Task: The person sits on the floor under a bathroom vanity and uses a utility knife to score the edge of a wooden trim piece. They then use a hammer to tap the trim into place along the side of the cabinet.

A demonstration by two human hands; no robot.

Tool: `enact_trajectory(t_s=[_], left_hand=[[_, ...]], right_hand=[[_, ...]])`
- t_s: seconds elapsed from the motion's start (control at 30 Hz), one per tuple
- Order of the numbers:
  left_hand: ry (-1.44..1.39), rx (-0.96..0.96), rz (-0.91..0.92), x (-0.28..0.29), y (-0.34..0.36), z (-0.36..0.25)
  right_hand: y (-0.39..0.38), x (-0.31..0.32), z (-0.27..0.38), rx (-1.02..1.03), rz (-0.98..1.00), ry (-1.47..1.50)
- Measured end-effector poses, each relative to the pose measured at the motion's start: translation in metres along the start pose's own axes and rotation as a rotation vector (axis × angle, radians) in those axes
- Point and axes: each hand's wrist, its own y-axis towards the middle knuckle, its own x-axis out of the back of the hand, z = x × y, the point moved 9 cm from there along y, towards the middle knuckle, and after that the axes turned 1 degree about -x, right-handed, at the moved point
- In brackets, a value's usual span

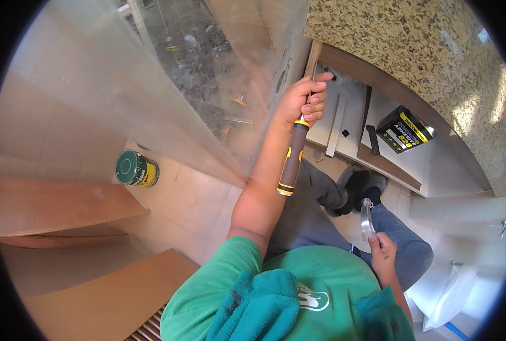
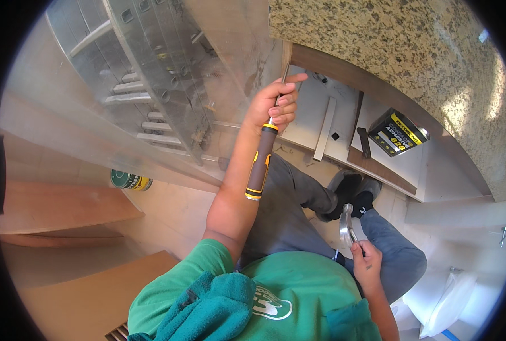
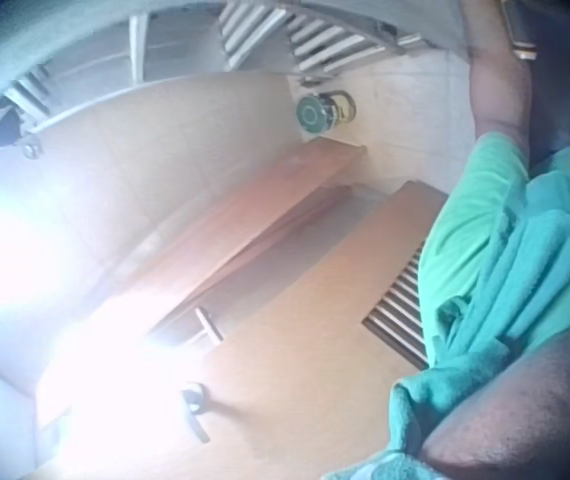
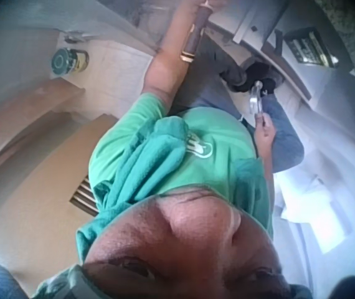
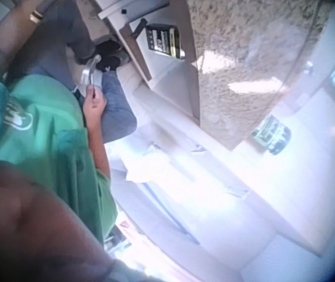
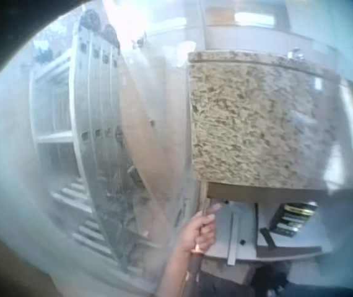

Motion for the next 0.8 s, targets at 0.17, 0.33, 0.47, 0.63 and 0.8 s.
enact_trajectory(t_s=[0.17,0.33,0.47,0.63,0.8], left_hand=[[-0.048,0.048,0.059,0.0007,0.0029,0.0017],[-0.067,0.031,0.114,-0.0013,0.0018,0.0011],[-0.048,0.029,0.120,-0.0036,0.0015,0.0004],[-0.056,0.041,0.155,-0.0044,0.0017,0.0004],[-0.047,0.046,0.129,-0.0030,0.0010,0.0007]], right_hand=[[0.0000,-0.0011,0.0044,0.025,-0.024,0.007],[0.0001,-0.0007,0.0026,-0.002,-0.008,-0.011],[-0.0003,-0.0007,0.0020,-0.002,-0.012,-0.003],[-0.0002,-0.0009,0.0019,-0.014,-0.014,-0.013],[0.0006,-0.0021,0.0038,-0.004,-0.010,-0.018]])
